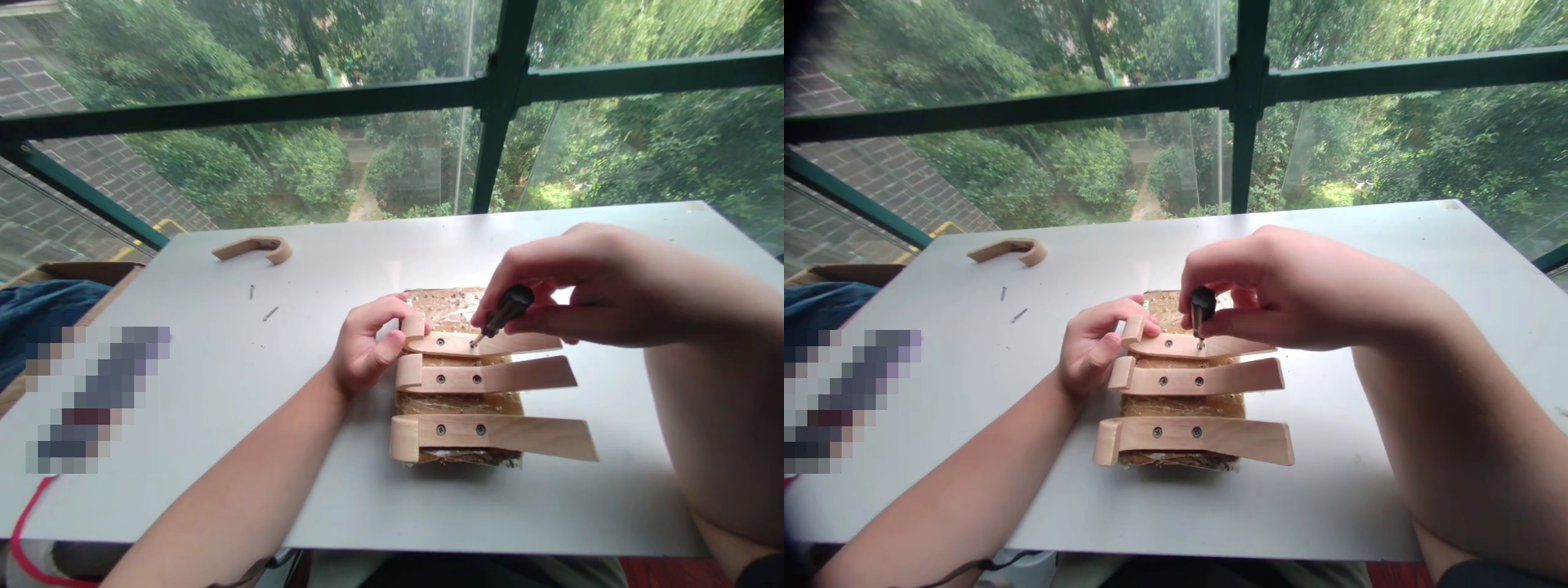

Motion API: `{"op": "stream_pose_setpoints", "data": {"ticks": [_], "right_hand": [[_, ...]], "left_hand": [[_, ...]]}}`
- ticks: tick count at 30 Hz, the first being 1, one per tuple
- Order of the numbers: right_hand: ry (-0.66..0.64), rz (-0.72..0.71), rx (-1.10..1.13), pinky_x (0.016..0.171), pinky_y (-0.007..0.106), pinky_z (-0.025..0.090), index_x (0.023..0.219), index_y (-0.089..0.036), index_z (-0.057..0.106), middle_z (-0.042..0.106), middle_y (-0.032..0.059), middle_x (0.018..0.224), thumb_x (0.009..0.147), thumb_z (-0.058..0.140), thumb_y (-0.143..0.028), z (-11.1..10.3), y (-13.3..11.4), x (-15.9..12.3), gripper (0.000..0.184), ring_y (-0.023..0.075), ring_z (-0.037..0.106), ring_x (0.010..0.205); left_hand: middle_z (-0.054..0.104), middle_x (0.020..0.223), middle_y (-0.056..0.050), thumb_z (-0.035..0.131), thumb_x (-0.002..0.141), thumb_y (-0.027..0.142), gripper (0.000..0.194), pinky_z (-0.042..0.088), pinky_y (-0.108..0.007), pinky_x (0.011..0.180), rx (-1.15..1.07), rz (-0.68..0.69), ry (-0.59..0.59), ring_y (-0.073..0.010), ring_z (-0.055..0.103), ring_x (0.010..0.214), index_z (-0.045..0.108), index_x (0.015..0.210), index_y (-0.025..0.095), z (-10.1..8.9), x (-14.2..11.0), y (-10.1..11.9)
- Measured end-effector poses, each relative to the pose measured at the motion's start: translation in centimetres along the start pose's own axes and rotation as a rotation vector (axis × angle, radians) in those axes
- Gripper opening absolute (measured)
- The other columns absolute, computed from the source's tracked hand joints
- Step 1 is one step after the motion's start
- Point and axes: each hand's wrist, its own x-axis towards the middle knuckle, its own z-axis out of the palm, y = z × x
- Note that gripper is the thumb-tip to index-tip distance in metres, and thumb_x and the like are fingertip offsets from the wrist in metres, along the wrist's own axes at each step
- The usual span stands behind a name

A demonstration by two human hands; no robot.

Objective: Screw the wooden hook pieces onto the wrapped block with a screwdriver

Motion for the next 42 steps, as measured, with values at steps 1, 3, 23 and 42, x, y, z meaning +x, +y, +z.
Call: {"op": "stream_pose_setpoints", "data": {"ticks": [1, 3, 23, 42], "right_hand": [[-0.001, -0.006, -0.005, 0.058, 0.022, 0.048, 0.104, -0.025, 0.073, 0.075, -0.0027, 0.086, 0.087, 0.063, -0.018, 0.0, -0.2, 0.0, 0.020, 0.0106, 0.066, 0.067], [0.001, -0.018, -0.014, 0.058, 0.023, 0.047, 0.102, -0.024, 0.073, 0.074, -0.0019, 0.084, 0.088, 0.064, -0.021, 0.1, -0.4, 0.0, 0.016, 0.0105, 0.065, 0.066], [0.166, 0.075, -0.023, 0.057, 0.028, 0.042, 0.083, -0.021, 0.059, 0.062, -0.0020, 0.071, 0.085, 0.068, -0.032, 1.6, 0.0, 1.1, 0.015, 0.0117, 0.053, 0.061], [-0.008, 0.037, 0.107, 0.067, 0.025, 0.055, 0.108, -0.025, 0.074, 0.077, 0.0006, 0.096, 0.083, 0.066, -0.013, 0.3, 0.2, 0.2, 0.029, 0.0159, 0.072, 0.079]], "left_hand": [[0.075, 0.092, -0.008, 0.053, 0.092, 0.048, 0.036, 0.035, -0.043, 0.113, 0.000, 0.000, 0.000, -0.0218, 0.066, 0.085, 0.072, 0.090, 0.017, 0.0, 0.0, 0.0], [0.075, 0.092, -0.008, 0.053, 0.092, 0.048, 0.036, 0.035, -0.043, 0.113, -0.001, 0.000, -0.001, -0.0217, 0.066, 0.085, 0.072, 0.090, 0.017, 0.0, 0.0, 0.0], [0.075, 0.091, -0.008, 0.055, 0.091, 0.048, 0.035, 0.034, -0.045, 0.114, 0.005, -0.009, -0.001, -0.0229, 0.065, 0.086, 0.071, 0.089, 0.018, -0.1, 0.0, 0.0], [0.075, 0.092, -0.010, 0.055, 0.090, 0.049, 0.037, 0.035, -0.045, 0.113, -0.003, -0.021, -0.025, -0.0229, 0.067, 0.086, 0.072, 0.091, 0.016, -0.2, 0.0, 0.0]]}}
